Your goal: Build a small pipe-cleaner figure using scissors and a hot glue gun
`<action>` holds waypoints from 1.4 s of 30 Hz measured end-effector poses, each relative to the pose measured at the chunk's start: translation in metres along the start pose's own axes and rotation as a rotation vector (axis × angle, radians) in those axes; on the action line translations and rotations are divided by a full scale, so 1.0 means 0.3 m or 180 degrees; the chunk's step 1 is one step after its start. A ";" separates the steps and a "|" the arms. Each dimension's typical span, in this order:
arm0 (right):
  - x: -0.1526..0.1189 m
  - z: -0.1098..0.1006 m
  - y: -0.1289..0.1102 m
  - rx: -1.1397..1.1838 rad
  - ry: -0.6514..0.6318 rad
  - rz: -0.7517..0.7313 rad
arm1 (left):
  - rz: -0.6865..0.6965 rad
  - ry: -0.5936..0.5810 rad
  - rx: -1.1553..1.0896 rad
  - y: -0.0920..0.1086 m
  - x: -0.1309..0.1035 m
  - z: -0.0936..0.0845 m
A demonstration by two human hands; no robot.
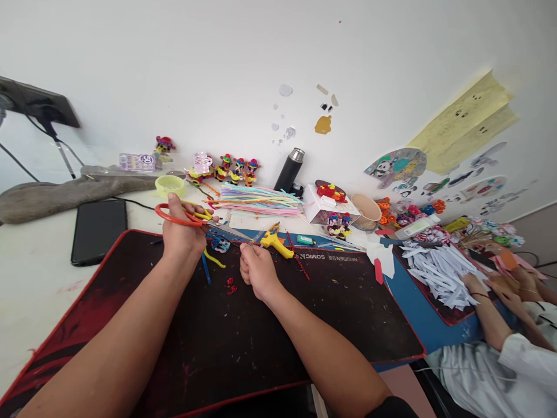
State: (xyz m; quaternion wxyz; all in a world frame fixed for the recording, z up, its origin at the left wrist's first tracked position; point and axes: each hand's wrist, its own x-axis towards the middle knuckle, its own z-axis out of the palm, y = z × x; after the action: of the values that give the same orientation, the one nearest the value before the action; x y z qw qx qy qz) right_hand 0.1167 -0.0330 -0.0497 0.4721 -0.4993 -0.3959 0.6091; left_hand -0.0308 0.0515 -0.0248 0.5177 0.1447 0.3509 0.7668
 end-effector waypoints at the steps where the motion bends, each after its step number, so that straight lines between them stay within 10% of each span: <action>1: 0.000 0.000 0.000 0.0004 0.0001 -0.0004 | -0.0007 -0.0011 -0.0001 -0.001 0.000 -0.001; 19: -0.008 -0.008 0.000 0.0089 -0.0140 -0.0070 | 0.0027 0.0123 -0.0034 0.001 0.019 -0.004; 28: -0.042 -0.058 -0.024 0.0361 -0.0952 -0.0099 | 0.0029 0.0103 -0.0054 0.003 0.026 -0.019; 42: -0.200 -0.160 -0.109 -0.3458 -0.1011 -0.1001 | -0.0038 0.0104 0.0083 0.005 0.016 -0.011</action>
State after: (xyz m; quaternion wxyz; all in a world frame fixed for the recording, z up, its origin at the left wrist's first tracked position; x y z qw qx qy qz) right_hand 0.1730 -0.0829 -0.0133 0.1681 -0.5076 -0.7865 0.3090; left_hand -0.0359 0.0543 -0.0270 0.5144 0.1368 0.3701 0.7613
